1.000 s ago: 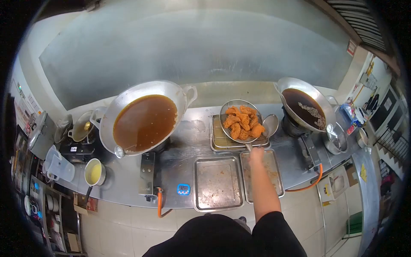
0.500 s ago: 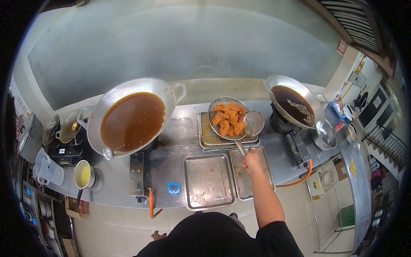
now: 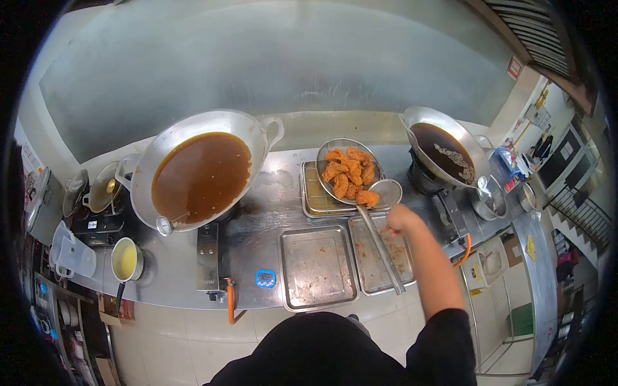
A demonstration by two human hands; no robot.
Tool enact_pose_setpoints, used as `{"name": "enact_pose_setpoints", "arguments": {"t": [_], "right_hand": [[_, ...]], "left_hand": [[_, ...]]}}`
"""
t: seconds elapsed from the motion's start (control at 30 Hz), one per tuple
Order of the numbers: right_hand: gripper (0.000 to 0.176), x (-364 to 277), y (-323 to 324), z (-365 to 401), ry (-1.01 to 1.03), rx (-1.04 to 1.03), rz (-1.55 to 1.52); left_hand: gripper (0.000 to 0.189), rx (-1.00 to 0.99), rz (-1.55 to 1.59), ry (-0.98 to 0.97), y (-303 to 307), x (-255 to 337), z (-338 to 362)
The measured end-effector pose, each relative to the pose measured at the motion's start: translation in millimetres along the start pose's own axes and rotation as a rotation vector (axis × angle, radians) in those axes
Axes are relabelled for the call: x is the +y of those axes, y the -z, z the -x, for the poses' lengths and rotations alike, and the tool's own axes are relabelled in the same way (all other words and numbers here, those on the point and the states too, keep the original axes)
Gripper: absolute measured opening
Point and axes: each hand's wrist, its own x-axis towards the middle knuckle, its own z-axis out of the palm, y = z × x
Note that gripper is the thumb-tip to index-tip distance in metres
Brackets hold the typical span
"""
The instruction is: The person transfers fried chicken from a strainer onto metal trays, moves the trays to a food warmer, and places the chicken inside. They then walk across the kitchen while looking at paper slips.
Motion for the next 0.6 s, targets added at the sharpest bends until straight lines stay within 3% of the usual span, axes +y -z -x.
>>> {"name": "enact_pose_setpoints", "arguments": {"t": [0.07,0.17,0.27,0.43,0.53,0.6], "right_hand": [[0.011,-22,21,5,0.011,-0.089,0.308],[0.014,-72,43,33,-0.087,-0.084,0.24],[0.013,-106,63,34,-0.163,-0.204,0.37],[0.014,-120,85,10,-0.279,-0.263,0.219],[0.012,-121,102,1,-0.339,-0.31,0.178],[0.012,-128,109,6,-0.347,-0.329,0.209]], "left_hand": [[0.079,-0.004,0.002,0.031,-3,-4,0],[0.077,0.002,0.012,0.042,-11,-8,1],[0.075,0.02,0.05,0.009,-20,-2,-1],[0.072,0.14,0.161,-0.045,-41,14,-6],[0.085,-0.034,0.165,-0.182,-30,24,-2],[0.084,-0.019,0.174,-0.179,-28,18,-4]]}}
